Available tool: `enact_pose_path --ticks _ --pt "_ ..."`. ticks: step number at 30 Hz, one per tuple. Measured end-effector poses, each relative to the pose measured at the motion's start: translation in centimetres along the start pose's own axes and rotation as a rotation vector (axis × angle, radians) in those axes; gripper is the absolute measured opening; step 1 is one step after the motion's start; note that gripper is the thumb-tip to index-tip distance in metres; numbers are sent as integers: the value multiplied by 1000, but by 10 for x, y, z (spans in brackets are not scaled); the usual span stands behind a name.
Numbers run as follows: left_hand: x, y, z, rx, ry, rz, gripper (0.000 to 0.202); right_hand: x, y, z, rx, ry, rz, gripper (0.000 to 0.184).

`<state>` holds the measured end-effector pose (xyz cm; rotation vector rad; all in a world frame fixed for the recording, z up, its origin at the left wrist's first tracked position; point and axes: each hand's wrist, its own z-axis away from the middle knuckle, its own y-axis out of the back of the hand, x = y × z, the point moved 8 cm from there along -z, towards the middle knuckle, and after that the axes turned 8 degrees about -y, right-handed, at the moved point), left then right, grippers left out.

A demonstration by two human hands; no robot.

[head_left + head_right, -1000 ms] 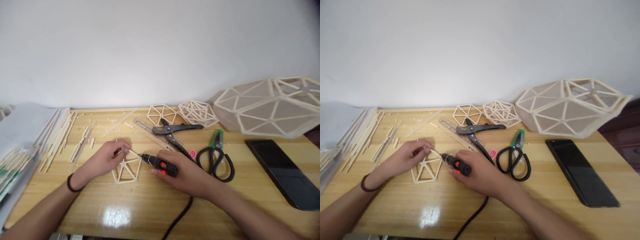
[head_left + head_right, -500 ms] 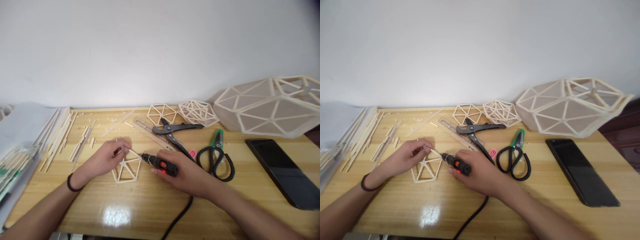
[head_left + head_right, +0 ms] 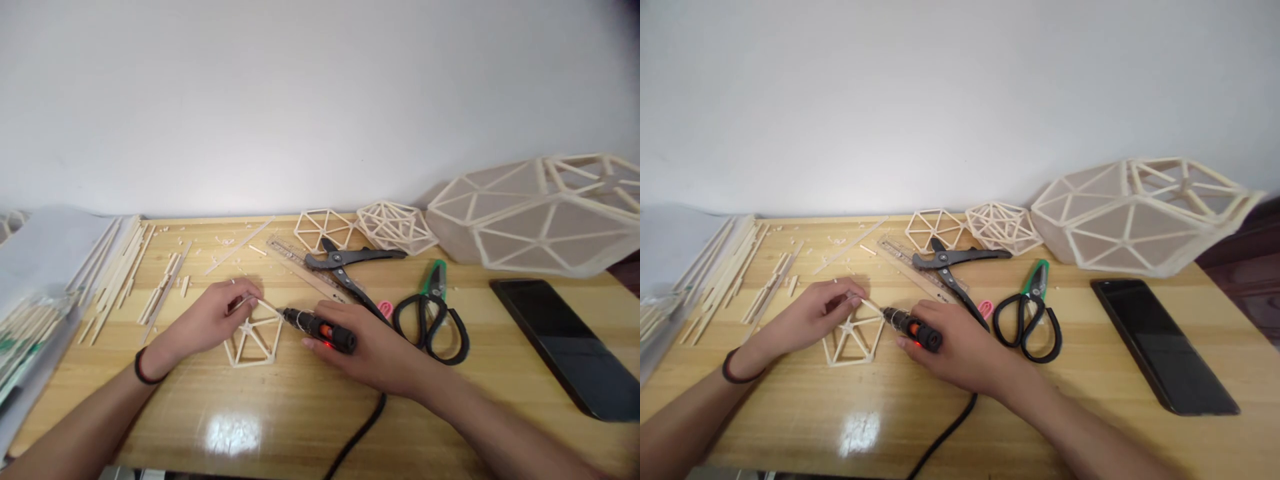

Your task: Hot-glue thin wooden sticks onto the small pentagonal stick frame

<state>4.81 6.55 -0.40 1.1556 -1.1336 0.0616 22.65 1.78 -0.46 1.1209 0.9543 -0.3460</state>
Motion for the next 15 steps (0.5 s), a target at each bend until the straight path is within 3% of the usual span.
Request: enact_pose_path --ticks 15 --pt "1 1 0 0 11 8 20 1 -1 0 2 2 10 24"
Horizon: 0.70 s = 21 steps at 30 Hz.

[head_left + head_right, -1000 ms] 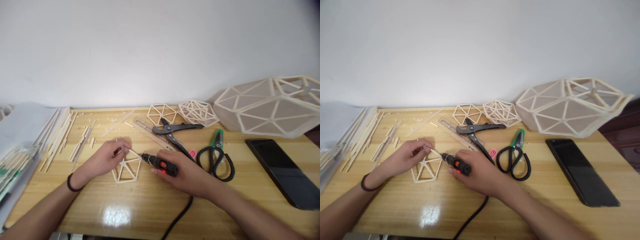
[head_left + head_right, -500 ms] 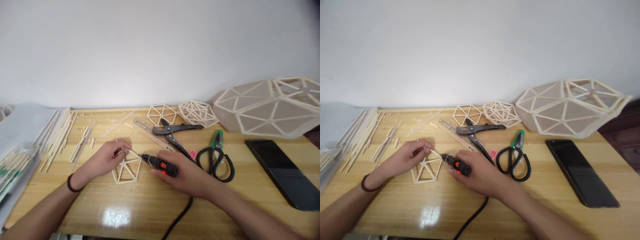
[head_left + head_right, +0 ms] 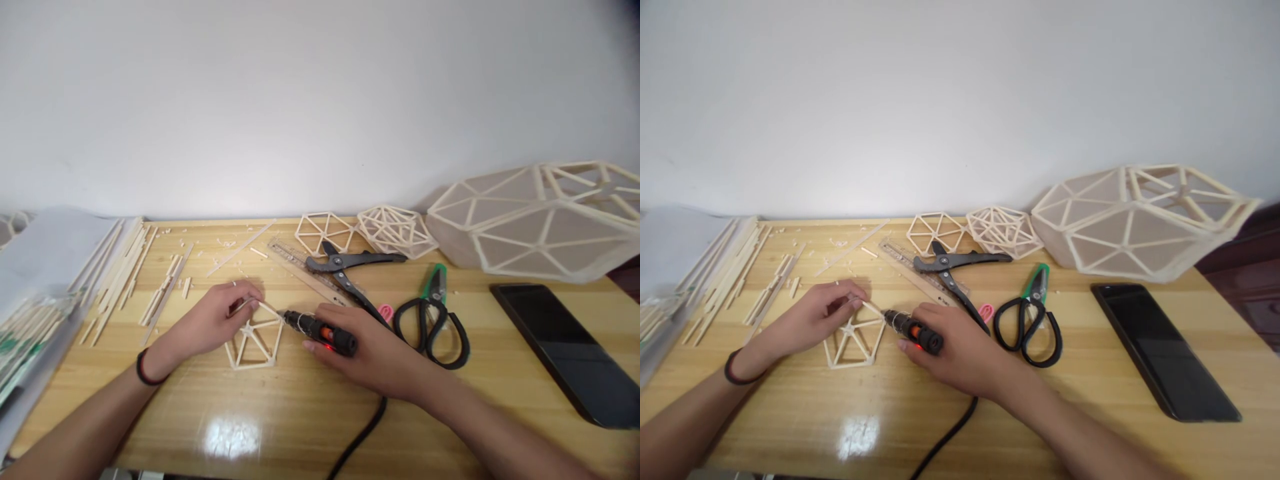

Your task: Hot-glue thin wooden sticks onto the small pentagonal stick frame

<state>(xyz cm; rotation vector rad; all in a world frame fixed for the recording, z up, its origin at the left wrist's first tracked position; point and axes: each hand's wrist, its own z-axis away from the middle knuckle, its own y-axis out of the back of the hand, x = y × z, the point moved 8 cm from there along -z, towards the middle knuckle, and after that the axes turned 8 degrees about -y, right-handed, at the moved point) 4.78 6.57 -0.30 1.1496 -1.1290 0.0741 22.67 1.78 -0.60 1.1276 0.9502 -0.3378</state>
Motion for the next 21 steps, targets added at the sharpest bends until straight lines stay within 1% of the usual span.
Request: enact_pose_path --ticks 21 --pt "2 0 1 -5 -2 8 19 -2 2 0 3 -9 -1 24"
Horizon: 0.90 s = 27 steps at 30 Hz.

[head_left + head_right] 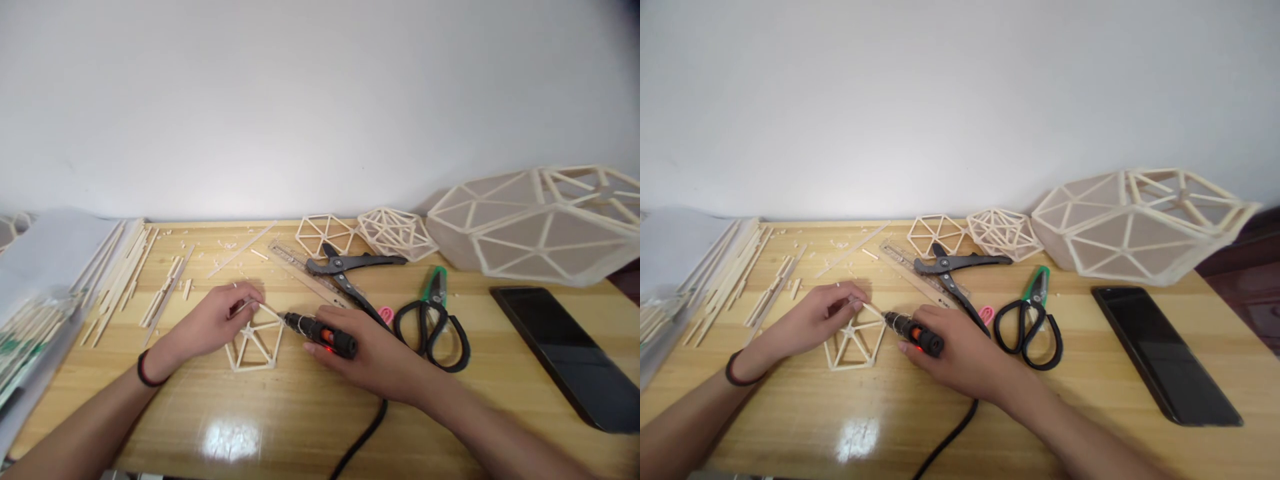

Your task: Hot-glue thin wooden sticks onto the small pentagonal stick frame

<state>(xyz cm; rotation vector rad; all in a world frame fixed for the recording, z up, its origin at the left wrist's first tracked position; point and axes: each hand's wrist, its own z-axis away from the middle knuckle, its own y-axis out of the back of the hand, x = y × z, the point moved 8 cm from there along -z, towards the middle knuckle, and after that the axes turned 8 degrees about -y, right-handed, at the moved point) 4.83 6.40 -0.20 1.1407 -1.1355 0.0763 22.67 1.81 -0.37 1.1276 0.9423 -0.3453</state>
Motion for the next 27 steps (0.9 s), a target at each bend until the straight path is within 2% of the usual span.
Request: enact_pose_path --ticks 27 --pt "-2 0 0 -1 9 -4 21 0 0 0 6 7 11 24"
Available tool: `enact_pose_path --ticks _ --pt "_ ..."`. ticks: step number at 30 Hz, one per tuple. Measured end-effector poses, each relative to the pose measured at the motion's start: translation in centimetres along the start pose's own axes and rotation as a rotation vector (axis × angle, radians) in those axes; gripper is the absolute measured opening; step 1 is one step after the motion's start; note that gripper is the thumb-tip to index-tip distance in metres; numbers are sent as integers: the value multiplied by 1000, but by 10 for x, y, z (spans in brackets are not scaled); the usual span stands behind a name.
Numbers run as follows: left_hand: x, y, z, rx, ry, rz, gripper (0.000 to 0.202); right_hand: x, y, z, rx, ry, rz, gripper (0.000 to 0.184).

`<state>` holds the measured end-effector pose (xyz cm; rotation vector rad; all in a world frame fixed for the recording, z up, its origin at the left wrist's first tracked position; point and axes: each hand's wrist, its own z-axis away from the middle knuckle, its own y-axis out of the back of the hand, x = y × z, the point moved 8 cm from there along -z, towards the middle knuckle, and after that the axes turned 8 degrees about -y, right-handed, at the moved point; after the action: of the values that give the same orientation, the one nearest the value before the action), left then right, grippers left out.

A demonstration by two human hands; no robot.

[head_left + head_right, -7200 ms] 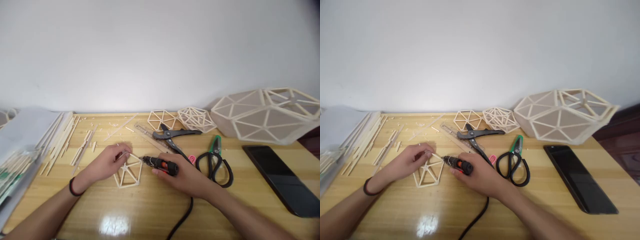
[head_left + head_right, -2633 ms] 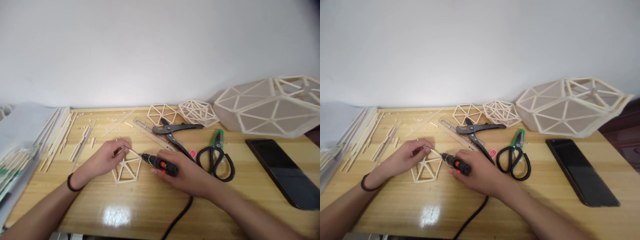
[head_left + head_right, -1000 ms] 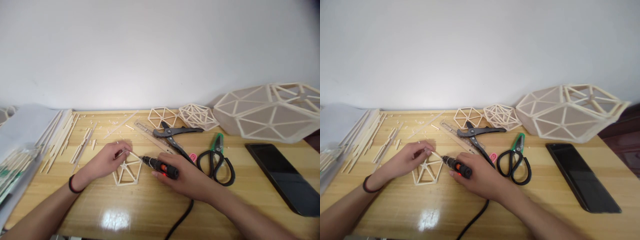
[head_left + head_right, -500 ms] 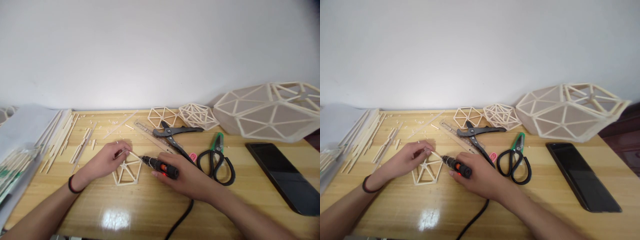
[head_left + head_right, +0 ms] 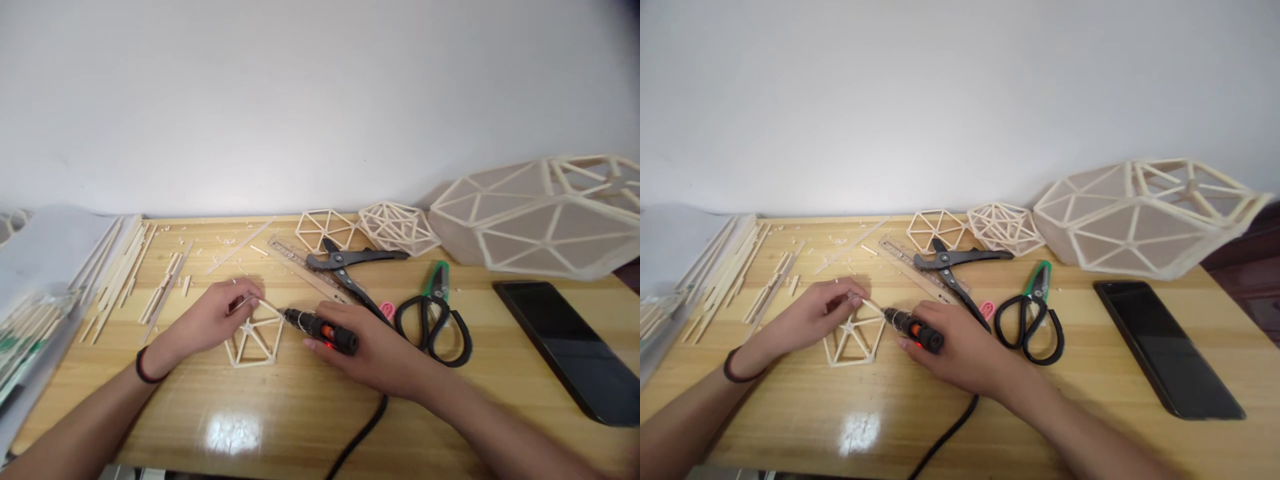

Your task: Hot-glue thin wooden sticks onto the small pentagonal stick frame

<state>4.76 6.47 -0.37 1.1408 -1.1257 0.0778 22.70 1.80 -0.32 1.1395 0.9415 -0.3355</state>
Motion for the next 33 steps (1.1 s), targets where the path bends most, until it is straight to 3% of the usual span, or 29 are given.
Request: enact_pose_path --ticks 33 --pt "0 0 0 2 1 15 20 3 -2 0 -17 -19 -21 24"
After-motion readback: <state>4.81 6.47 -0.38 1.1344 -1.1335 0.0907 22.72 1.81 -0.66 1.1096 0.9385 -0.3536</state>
